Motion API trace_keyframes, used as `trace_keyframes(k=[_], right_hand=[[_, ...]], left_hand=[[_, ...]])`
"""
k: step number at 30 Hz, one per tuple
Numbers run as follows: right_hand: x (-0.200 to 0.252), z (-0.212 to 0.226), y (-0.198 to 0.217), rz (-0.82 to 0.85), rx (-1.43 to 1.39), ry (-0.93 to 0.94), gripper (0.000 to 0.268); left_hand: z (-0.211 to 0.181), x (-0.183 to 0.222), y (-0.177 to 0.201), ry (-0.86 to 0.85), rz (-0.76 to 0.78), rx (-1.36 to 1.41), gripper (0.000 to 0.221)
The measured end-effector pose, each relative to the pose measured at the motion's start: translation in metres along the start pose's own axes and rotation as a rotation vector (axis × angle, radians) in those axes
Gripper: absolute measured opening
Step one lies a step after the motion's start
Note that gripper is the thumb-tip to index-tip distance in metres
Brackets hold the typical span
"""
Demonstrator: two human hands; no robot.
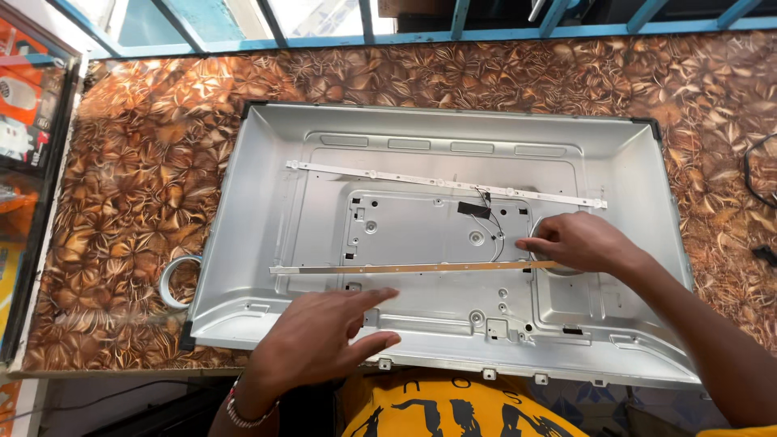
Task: The person applies adhesive tape to LED backlight strips and installs them inside the chassis of a television.
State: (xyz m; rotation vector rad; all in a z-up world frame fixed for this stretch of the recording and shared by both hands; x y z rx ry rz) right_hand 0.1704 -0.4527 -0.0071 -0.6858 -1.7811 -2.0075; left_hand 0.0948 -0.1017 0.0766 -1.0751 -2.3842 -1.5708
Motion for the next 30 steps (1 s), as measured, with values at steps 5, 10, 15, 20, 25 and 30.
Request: trace_keyframes(k=[5,10,15,20,25,30], right_hand=[[-0.013,-0.011,-0.013,-0.129,0.009,-0.016,0.041],[0.012,-0.019,0.007,-0.328,-0.199,-0.080,0.040],[0.038,-0.027,0.011,-0.541,-0.552,-0.142,0.034],[0.063,-0.039,0.002,-0.835,-0.409,0.092,0.033],[0.120,0.004,-0.016,-0.851,-0.491,0.238,0.019],[0.143,0.098,-0.043,-0.837,-0.707,0.856,0.015]], left_hand=[[0.023,-0.014,-0.020,0.032,-0.099,-0.006,0.068],[0.047,-0.028,-0.035,0.045,-0.315,-0.014,0.069],[0.062,-0.042,-0.052,0.122,-0.313,-0.035,0.059],[0.061,-0.042,-0.054,0.114,-0.322,-0.033,0.058],[0.013,-0.030,-0.040,0.001,-0.409,0.238,0.050],[-0.042,-0.023,-0.033,-0.211,-0.480,0.679,0.085]])
Point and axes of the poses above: each hand's wrist, its own x-axis away from the middle knuckle, its own y-axis out of the back of the hand, z = x × y, the point moved 6 cm from there along -x, towards the middle knuckle, and after that the axes turned 7 degrees about -z, right-handed, at the moved point
